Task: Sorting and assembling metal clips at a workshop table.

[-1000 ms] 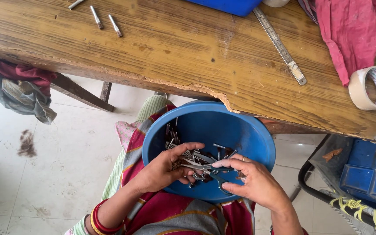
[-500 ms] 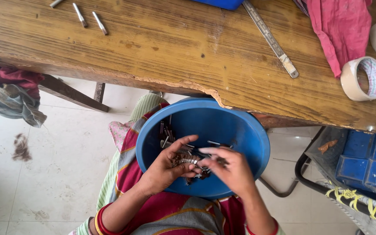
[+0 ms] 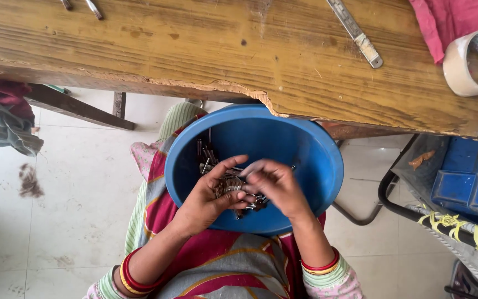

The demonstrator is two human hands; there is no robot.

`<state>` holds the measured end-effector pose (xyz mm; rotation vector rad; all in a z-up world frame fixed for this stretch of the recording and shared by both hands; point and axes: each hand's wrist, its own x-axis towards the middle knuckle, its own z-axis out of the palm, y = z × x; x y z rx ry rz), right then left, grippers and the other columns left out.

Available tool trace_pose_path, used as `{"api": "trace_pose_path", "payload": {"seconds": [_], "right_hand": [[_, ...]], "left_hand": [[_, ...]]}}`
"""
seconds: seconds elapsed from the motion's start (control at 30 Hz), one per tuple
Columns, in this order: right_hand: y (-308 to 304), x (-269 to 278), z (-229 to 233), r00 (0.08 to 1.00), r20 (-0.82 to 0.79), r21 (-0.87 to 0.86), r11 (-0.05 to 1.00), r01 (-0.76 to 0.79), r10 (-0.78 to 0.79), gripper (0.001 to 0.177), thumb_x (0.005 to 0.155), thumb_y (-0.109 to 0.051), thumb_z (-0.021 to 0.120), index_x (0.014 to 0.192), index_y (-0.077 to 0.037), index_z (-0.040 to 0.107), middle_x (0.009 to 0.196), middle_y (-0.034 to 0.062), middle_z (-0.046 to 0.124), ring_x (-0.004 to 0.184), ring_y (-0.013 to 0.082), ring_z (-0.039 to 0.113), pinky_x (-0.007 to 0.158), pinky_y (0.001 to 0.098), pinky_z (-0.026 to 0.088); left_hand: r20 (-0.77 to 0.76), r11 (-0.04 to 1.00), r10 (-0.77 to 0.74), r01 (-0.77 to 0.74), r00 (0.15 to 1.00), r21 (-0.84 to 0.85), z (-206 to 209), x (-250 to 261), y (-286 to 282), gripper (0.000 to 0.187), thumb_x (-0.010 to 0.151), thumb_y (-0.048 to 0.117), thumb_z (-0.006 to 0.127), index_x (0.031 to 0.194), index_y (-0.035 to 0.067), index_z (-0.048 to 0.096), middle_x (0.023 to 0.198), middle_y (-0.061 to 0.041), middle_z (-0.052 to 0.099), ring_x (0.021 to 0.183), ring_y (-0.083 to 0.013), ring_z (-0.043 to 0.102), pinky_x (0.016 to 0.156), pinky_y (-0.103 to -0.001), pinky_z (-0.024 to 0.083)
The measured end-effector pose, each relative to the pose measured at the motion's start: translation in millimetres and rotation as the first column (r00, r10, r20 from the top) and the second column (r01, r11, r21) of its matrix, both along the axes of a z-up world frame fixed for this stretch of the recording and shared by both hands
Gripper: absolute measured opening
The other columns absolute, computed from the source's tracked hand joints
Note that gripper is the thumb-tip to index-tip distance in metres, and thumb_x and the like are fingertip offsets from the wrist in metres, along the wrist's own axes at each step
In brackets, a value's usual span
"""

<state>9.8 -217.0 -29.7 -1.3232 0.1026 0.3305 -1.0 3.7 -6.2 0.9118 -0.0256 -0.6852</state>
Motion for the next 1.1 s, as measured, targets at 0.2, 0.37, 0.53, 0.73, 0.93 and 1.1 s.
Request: {"api": "trace_pose_path", "payload": {"seconds": [0.2, 0.37, 0.53, 0.73, 0.93, 1.1], "right_hand": [[-14, -5, -23, 0.994, 0.112, 0.138, 0.99, -0.02, 0.005, 0.015, 0.11, -0.01, 0.068, 0.099, -0.001, 0.073, 0.084, -0.0043, 0.068, 0.074, 0.0014, 0.06, 0.066, 0.0168, 0.048], [17, -5, 5, 0.94, 0.262, -0.672, 0.741, 0.016, 0.218, 0.004, 0.093, -0.012, 0.073, 0.097, -0.01, 0.074, 0.085, 0.003, 0.071, 0.076, 0.0184, 0.068, 0.065, 0.0308, 0.053], [38, 4, 12, 0.881, 0.261, -0.906, 0.416, 0.082, 0.394, 0.01, 0.087, -0.013, 0.073, 0.097, -0.014, 0.073, 0.094, 0.0072, 0.071, 0.077, 0.0309, 0.072, 0.063, 0.0404, 0.056], [49, 15, -14, 0.889, 0.086, -0.99, 0.139, 0.026, 0.451, 0.016, 0.085, -0.019, 0.074, 0.1, -0.014, 0.072, 0.099, 0.012, 0.069, 0.074, 0.0357, 0.07, 0.063, 0.0462, 0.057], [58, 19, -4, 0.871, 0.07, -0.987, 0.159, -0.01, 0.486, 0.017, 0.083, -0.021, 0.075, 0.097, -0.011, 0.072, 0.094, 0.013, 0.071, 0.079, 0.0357, 0.071, 0.068, 0.0462, 0.057], [72, 12, -8, 0.852, 0.19, -0.907, 0.42, -0.038, 0.488, 0.016, 0.087, -0.017, 0.073, 0.102, -0.011, 0.076, 0.091, 0.0145, 0.073, 0.078, 0.0346, 0.071, 0.068, 0.0443, 0.057]], "left_hand": [[-0.237, 0.965, 0.261, -0.254, 0.936, 0.059, -10, 1, 2, 0.054, 0.097, 0.003, 0.059, 0.15, 0.007, 0.045, 0.122, -0.02, 0.071, 0.102, -0.0226, 0.073, 0.085, -0.035, 0.064], [-0.333, 0.941, 0.327, -0.337, 0.884, 0.028, -3, -6, 20, 0.049, 0.097, 0.002, 0.057, 0.144, 0.007, 0.048, 0.123, -0.017, 0.071, 0.105, -0.0234, 0.072, 0.084, -0.035, 0.062], [-0.164, 0.931, 0.364, -0.355, 0.917, 0.086, 19, -7, 31, 0.044, 0.097, 0.004, 0.059, 0.14, 0.005, 0.053, 0.122, -0.014, 0.072, 0.108, -0.0215, 0.072, 0.086, -0.033, 0.062], [-0.131, 0.903, 0.427, -0.414, 0.895, 0.115, 21, -11, 41, 0.038, 0.098, 0.005, 0.06, 0.136, 0.002, 0.058, 0.117, -0.014, 0.073, 0.108, -0.0216, 0.072, 0.089, -0.034, 0.062], [-0.125, 0.895, 0.444, -0.432, 0.887, 0.112, 20, -11, 50, 0.038, 0.098, 0.006, 0.059, 0.136, 0.002, 0.058, 0.117, -0.015, 0.074, 0.107, -0.022, 0.072, 0.09, -0.034, 0.062], [-0.122, 0.893, 0.449, -0.442, 0.885, 0.084, 12, -14, 57, 0.04, 0.098, 0.003, 0.059, 0.138, 0.002, 0.056, 0.118, -0.014, 0.073, 0.107, -0.0227, 0.072, 0.089, -0.034, 0.061]]}}
